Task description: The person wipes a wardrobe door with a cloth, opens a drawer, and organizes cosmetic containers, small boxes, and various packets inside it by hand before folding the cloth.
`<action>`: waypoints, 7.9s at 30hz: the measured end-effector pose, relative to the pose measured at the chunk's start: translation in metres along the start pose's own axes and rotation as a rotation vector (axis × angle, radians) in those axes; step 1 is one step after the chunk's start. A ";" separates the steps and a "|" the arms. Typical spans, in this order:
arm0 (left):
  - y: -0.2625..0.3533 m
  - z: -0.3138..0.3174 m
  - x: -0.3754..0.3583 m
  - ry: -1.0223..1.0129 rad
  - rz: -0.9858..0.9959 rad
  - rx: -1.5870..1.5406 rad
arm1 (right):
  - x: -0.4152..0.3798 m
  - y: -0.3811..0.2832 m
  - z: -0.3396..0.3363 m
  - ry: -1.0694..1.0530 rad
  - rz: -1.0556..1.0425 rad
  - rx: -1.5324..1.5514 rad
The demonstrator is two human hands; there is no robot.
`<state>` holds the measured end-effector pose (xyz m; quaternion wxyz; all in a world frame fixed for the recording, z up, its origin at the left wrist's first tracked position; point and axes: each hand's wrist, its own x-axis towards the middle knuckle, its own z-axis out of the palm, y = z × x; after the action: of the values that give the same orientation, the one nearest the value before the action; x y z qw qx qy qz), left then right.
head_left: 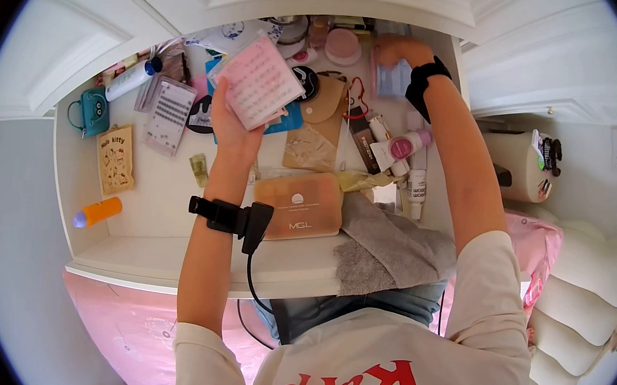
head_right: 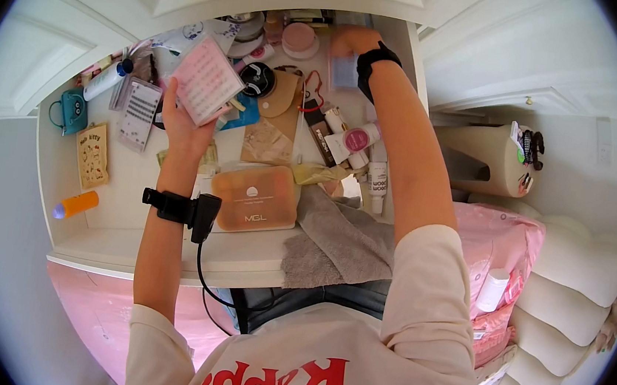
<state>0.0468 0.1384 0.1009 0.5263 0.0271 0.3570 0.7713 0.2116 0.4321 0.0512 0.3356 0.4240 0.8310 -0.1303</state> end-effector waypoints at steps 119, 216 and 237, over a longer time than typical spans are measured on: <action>-0.027 0.018 -0.019 -0.309 -0.229 0.345 | -0.162 -0.063 0.039 -0.087 -0.588 1.491; 0.075 -0.002 -0.009 -0.056 0.144 0.311 | -0.201 -0.164 0.106 -0.023 -0.900 0.215; 0.078 -0.004 -0.010 -0.012 0.169 0.320 | -0.181 -0.174 0.146 0.165 -0.867 0.342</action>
<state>-0.0125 0.1131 0.1465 0.4506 0.1449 0.4686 0.7459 0.2142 0.1422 0.0519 0.1085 0.0962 0.9219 -0.3593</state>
